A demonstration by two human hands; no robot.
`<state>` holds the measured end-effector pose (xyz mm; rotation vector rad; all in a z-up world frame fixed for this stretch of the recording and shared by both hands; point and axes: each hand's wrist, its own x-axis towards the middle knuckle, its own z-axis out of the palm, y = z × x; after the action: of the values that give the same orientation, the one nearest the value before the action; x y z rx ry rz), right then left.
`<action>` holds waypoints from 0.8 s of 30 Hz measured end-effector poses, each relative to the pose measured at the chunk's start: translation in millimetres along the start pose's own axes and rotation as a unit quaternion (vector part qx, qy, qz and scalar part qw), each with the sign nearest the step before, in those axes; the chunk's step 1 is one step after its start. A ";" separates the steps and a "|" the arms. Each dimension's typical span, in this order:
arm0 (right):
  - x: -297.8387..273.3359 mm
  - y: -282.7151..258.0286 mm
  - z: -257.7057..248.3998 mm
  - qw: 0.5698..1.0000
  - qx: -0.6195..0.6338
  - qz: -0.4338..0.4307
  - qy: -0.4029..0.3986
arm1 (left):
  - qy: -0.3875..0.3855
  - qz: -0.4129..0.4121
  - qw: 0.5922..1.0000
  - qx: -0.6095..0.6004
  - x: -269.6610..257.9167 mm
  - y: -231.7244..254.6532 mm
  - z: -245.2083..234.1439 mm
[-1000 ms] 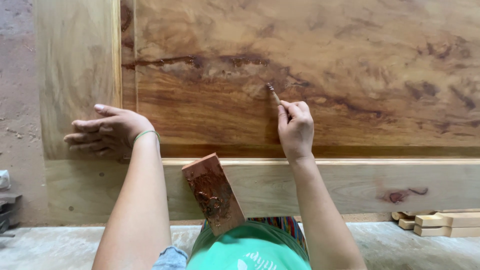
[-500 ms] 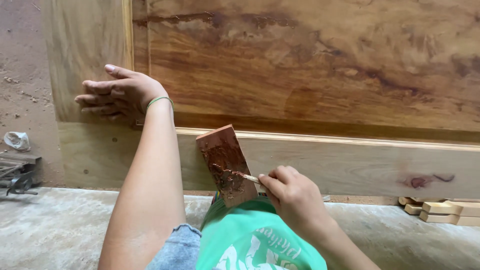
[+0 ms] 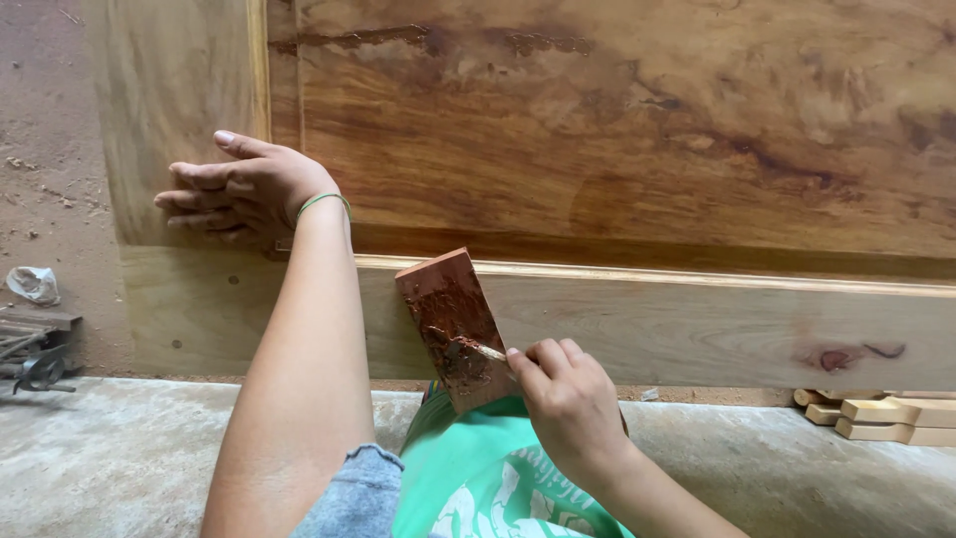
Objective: The person applies wood filler to cracks in a large wooden furniture frame using a small stick.
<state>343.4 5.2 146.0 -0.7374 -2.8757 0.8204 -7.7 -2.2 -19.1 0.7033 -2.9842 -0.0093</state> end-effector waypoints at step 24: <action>1.3 24.6 33.2 0.983 0.127 0.022 0.133 | -0.013 0.010 1.000 -0.019 -0.9 -3.5 -1.7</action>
<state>346.7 8.2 104.9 -0.8127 -2.4703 0.9863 -5.2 -4.9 -17.5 0.6738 -3.0069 -0.0729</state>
